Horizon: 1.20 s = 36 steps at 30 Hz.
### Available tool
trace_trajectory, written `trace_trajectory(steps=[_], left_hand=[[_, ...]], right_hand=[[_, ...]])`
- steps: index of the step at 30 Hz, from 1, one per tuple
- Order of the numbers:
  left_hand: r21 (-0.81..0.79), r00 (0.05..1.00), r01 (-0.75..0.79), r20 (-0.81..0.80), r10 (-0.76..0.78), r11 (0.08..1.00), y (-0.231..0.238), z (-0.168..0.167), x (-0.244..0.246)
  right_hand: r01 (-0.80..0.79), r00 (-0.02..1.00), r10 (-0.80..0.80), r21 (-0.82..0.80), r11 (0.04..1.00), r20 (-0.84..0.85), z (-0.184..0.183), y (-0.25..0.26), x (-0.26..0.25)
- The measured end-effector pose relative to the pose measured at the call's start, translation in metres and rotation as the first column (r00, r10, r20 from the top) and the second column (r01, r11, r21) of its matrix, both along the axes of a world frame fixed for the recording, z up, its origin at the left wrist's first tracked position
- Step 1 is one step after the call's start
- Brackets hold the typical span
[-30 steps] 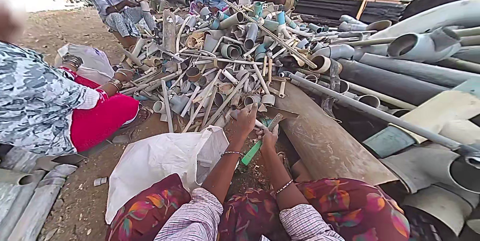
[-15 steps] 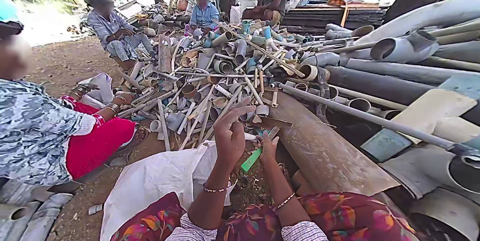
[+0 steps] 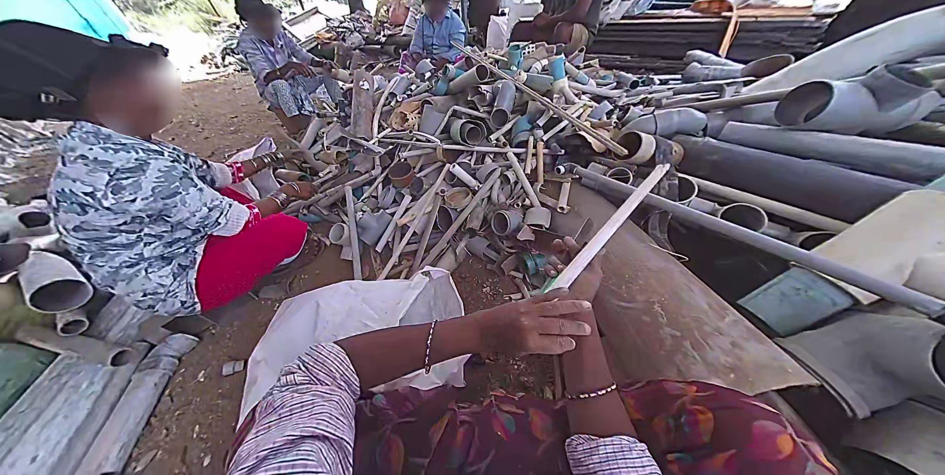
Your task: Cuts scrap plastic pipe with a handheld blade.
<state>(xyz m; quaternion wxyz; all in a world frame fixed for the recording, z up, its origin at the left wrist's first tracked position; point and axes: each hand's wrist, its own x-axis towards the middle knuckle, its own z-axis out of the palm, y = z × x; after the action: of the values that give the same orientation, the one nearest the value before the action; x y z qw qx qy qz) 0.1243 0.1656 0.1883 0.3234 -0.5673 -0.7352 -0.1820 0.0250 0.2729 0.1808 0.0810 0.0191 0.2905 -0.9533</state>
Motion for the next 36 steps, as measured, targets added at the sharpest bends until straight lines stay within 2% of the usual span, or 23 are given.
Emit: trace_trajectory(steps=[3,5,9,11,14,16,18,20,21,24,28,30,32,34,36], left_hand=[[-0.105,0.989,-0.122,0.07,0.129,0.987,-0.032,0.002,0.006],[-0.17,0.963,-0.241,0.082,0.258,0.956,-0.045,0.01,0.018],[-0.251,0.84,-0.528,-0.016,0.542,0.811,-0.064,0.037,0.058],[-0.227,0.734,-0.649,0.063,0.676,0.726,-0.078,0.057,0.086],[-0.255,0.459,-0.798,0.33,0.825,0.546,-0.108,0.08,0.14],[-0.301,0.271,-0.854,0.437,0.858,0.424,-0.131,0.081,0.183],[-0.439,0.026,-0.838,0.561,0.828,0.324,-0.154,0.078,0.233],[-0.564,-0.194,-0.765,0.663,0.723,0.312,-0.173,0.069,0.278],[-0.564,-0.23,-0.759,0.701,0.675,0.327,-0.179,0.059,0.297],[-0.44,-0.201,-0.83,0.809,0.553,0.343,-0.172,0.038,0.322],[-0.256,-0.026,-0.918,0.8,0.6,0.302,-0.151,0.022,0.31],[-0.177,0.101,-0.932,0.711,0.696,0.316,-0.144,0.016,0.302],[-0.069,0.227,-0.948,0.536,0.813,0.31,-0.137,0.006,0.291],[0.031,0.256,-0.963,0.413,0.874,0.267,-0.128,-0.001,0.282],[0.133,0.238,-0.97,0.349,0.906,0.204,-0.123,0.001,0.275]], right_hand=[[0.179,0.979,-0.169,0.089,0.98,-0.111,0.0,0.0,-0.002],[0.195,0.974,-0.166,0.202,0.96,-0.151,0.0,-0.005,0.004],[0.114,0.993,-0.111,0.467,0.877,-0.035,0.0,-0.009,0.008],[0.125,0.987,-0.161,0.531,0.838,0.023,-0.006,-0.006,0.004],[0.157,0.973,-0.226,0.589,0.793,0.045,-0.015,-0.003,-0.003],[0.158,0.971,-0.235,0.63,0.76,0.041,-0.019,-0.003,-0.005],[0.139,0.972,-0.23,0.671,0.729,0.049,-0.023,-0.006,-0.004],[0.109,0.974,-0.216,0.691,0.715,0.07,-0.026,-0.008,-0.003],[0.103,0.974,-0.215,0.696,0.711,0.076,-0.027,-0.009,-0.002],[0.087,0.974,-0.206,0.692,0.717,0.092,-0.029,-0.016,0.001],[0.071,0.979,-0.18,0.67,0.739,0.095,-0.032,-0.025,0.009],[0.072,0.981,-0.175,0.664,0.744,0.089,-0.036,-0.028,0.012],[0.069,0.981,-0.173,0.679,0.731,0.086,-0.042,-0.03,0.014],[0.043,0.981,-0.165,0.724,0.689,0.098,-0.047,-0.032,0.015],[0.03,0.981,-0.162,0.738,0.674,0.109,-0.046,-0.033,0.015]])
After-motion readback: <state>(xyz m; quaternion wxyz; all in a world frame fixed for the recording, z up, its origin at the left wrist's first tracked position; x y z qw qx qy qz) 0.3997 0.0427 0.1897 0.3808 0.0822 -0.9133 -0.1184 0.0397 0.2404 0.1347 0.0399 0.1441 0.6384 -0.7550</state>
